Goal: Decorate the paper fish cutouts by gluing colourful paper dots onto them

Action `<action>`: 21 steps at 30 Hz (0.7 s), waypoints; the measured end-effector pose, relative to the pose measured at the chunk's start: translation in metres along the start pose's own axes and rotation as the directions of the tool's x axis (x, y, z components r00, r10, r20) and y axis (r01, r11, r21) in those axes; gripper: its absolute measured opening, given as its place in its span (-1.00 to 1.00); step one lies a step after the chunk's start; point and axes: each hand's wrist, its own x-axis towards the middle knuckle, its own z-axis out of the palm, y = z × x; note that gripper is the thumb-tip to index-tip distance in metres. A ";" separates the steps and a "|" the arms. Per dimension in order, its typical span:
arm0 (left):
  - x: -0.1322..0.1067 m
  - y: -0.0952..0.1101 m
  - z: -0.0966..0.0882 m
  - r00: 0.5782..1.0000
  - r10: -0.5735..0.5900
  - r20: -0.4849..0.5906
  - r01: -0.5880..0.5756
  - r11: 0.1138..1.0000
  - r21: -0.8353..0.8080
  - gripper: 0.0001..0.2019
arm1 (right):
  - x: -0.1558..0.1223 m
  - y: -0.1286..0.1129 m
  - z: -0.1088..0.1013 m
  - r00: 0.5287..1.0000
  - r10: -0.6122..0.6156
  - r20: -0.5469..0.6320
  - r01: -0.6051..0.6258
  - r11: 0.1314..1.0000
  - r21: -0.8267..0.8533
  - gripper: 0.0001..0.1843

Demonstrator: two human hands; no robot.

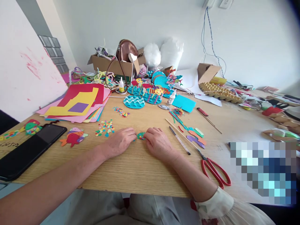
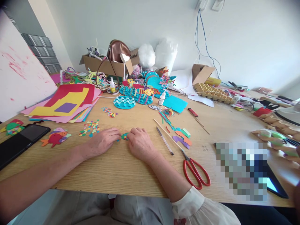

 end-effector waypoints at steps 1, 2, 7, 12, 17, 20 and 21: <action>0.000 0.000 0.000 1.000 0.001 0.001 -0.001 1.000 0.001 -0.76 | -0.001 0.000 0.000 1.000 0.002 -0.007 -0.002 1.000 0.006 -0.82; 0.000 0.000 0.000 1.000 0.000 0.000 0.000 1.000 0.002 -0.75 | -0.001 0.001 0.000 1.000 0.000 -0.012 0.000 1.000 0.011 -0.82; -0.001 -0.001 0.003 1.000 -0.006 -0.007 0.006 1.000 0.007 -0.75 | -0.002 0.000 0.000 1.000 -0.024 -0.007 0.025 0.999 0.034 -0.81; -0.001 -0.002 0.004 1.000 0.004 0.012 -0.004 1.000 0.004 -0.75 | -0.001 -0.001 0.001 1.000 -0.031 -0.001 0.031 0.999 0.043 -0.79; -0.002 -0.002 0.003 1.000 -0.001 0.012 0.001 1.000 0.000 -0.74 | 0.000 0.000 0.001 1.000 -0.020 -0.010 0.020 0.998 0.061 -0.77; -0.002 -0.002 0.003 1.000 -0.003 0.010 0.003 1.000 0.001 -0.73 | 0.000 0.000 0.001 1.000 -0.029 0.003 0.029 0.996 0.082 -0.76; -0.002 -0.002 0.003 1.000 -0.001 0.009 0.001 1.000 0.000 -0.73 | 0.000 0.000 0.001 1.000 -0.029 0.002 0.028 0.996 0.086 -0.76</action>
